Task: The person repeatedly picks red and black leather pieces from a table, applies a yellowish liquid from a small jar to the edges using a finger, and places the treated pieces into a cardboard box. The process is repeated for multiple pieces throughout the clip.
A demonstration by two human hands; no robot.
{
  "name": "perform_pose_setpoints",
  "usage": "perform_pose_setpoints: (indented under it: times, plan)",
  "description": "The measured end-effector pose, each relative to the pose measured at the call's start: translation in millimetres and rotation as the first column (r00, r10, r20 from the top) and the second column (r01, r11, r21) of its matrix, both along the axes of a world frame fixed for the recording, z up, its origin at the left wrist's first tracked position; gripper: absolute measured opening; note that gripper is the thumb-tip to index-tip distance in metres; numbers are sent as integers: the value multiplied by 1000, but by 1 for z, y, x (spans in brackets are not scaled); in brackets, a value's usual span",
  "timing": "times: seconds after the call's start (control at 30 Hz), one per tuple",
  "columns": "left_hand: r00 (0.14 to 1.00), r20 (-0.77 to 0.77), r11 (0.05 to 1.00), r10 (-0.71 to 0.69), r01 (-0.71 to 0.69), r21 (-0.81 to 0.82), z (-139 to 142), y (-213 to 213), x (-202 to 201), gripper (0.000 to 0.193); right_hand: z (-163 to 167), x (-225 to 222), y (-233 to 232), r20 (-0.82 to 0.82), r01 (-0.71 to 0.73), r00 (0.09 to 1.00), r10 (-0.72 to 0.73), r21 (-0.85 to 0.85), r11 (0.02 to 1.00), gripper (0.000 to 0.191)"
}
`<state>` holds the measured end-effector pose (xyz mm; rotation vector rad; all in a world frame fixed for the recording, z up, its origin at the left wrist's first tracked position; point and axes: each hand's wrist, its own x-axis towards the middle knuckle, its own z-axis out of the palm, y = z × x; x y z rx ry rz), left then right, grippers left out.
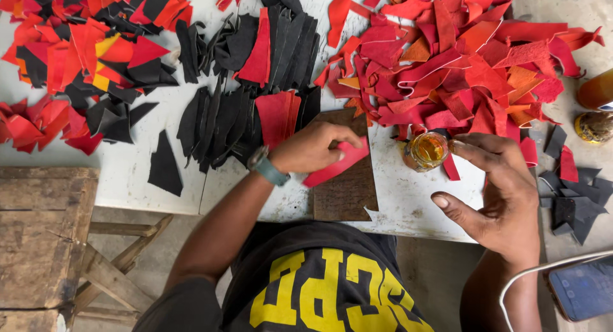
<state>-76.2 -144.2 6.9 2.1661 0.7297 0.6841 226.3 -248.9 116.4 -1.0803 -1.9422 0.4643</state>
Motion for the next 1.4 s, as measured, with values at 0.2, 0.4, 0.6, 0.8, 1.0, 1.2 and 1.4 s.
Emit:
perform_pose_setpoints:
  times: [0.2,0.4,0.6,0.8,1.0,1.2,1.4]
  plan:
    - [949,-307,997,71,-74,2,-3,34,22,53,-11,1,-4,-96,29,995,-37,-80,996,63]
    - [960,-278,999,18,-29,-36,-18,53,27,54,-10,6,-6,-31,106,993,-110,-109,988,64]
    - [931,-337,990,-138,127,-56,-20,74,43,52,-16,-2,-3,-104,-31,994,22,-83,996,59]
    - [932,-350,991,-92,52,-122,-7,69,40,53,-27,-5,-1,-85,-17,996,8,-100,995,60]
    - [913,407,943,-17,150,-298,-10,43,20,47,-38,-6,-5,-314,-124,945,94,-78,989,60]
    - [568,763,671,307,439,-597,-15,-15,13,37,-50,-28,-1,-465,-265,857,221,-32,964,63]
    - [416,832,601,366,578,-553,0,-42,23,52,-45,-47,5,-450,-303,858,246,-57,951,67]
